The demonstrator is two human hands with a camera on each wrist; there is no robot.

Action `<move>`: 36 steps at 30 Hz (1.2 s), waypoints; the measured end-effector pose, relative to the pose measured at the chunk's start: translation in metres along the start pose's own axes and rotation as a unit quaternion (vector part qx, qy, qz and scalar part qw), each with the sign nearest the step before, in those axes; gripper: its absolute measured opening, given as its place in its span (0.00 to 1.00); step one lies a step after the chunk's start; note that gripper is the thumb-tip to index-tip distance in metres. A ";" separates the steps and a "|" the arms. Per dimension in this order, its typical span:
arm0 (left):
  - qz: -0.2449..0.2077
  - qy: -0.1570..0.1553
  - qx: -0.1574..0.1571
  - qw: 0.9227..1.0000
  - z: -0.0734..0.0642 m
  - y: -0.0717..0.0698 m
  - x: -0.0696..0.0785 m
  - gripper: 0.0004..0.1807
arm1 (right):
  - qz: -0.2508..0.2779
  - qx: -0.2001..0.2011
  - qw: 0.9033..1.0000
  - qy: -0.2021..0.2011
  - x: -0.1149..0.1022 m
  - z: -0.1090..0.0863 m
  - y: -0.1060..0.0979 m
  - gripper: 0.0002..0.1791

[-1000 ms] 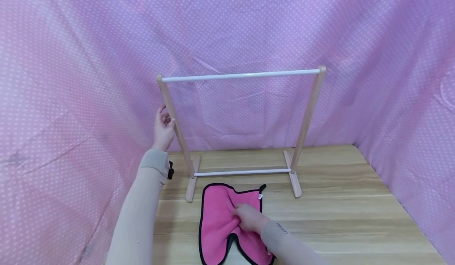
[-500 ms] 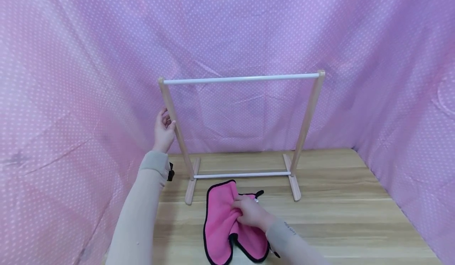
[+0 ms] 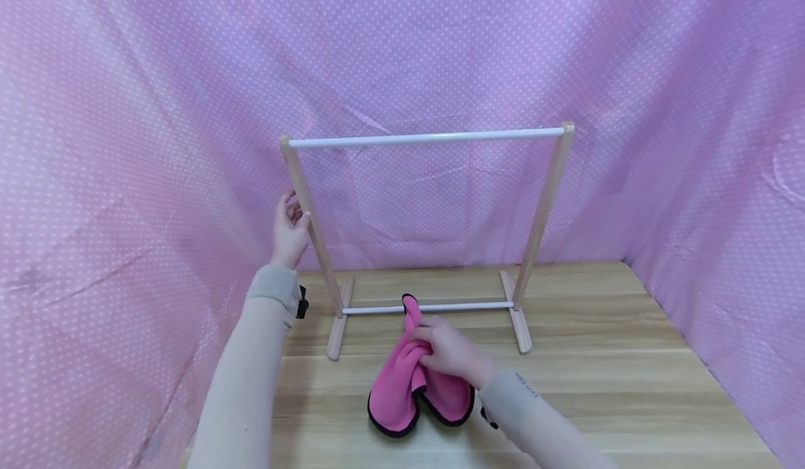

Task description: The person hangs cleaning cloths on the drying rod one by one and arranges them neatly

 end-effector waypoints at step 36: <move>-0.014 -0.006 0.009 1.000 -0.001 0.003 -0.001 0.34 | -0.136 0.215 0.943 -0.213 -0.035 0.056 -0.131 0.17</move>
Point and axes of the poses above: each hand's wrist, its own z-axis towards the middle knuckle, its own y-axis out of the palm, x = y × z, the point moved 4 cm from there along z, towards the middle knuckle, and after that the axes turned 10 degrees about -y, right-handed, at the moved point
